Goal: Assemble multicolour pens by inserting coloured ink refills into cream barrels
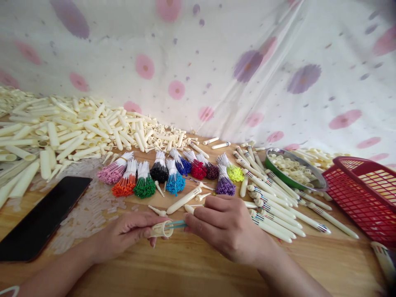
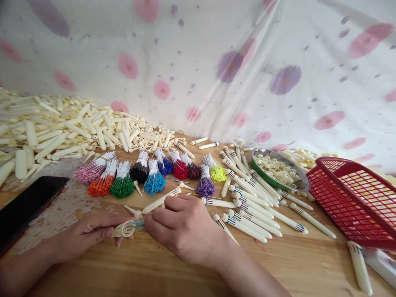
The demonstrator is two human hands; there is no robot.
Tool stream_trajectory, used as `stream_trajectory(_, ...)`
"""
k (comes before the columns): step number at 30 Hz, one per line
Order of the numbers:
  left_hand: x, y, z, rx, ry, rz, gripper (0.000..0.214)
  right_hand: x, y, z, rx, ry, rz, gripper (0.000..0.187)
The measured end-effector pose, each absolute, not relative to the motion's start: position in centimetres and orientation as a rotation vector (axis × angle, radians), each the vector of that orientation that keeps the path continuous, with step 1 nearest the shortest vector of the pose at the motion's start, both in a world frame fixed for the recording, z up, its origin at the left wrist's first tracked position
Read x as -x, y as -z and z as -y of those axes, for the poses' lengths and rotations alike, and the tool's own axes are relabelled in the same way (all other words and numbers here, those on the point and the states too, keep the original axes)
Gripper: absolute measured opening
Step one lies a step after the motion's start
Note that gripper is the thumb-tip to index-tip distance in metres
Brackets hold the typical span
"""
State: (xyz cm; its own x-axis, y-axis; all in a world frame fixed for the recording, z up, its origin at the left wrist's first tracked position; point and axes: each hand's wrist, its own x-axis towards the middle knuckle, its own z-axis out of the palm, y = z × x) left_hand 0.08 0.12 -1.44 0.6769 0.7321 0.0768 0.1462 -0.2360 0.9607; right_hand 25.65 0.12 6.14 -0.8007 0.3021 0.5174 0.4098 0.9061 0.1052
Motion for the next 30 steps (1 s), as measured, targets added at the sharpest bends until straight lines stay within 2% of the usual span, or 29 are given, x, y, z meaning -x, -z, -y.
stream_trajectory(7,0.14,1.91,-0.14,-1.727,-0.641,-0.738,0.034,-25.66,-6.06,-0.16,0.526,0.271,2.561,0.015)
stream_trajectory(15,0.37,2.12,-0.21,-1.762,-0.703,-0.935,0.031,-25.11,-5.86,-0.16,0.531,0.101,2.523,0.031)
stream_trajectory(22,-0.09,1.69,-0.05,-1.822,-0.796,-1.008,0.027,-24.96,-5.67,-0.23,0.490,0.192,2.498,0.025)
stream_trajectory(30,-0.37,1.57,0.19,-1.825,-0.889,-1.042,0.027,-25.57,-5.66,-0.39,0.462,0.288,2.522,0.010)
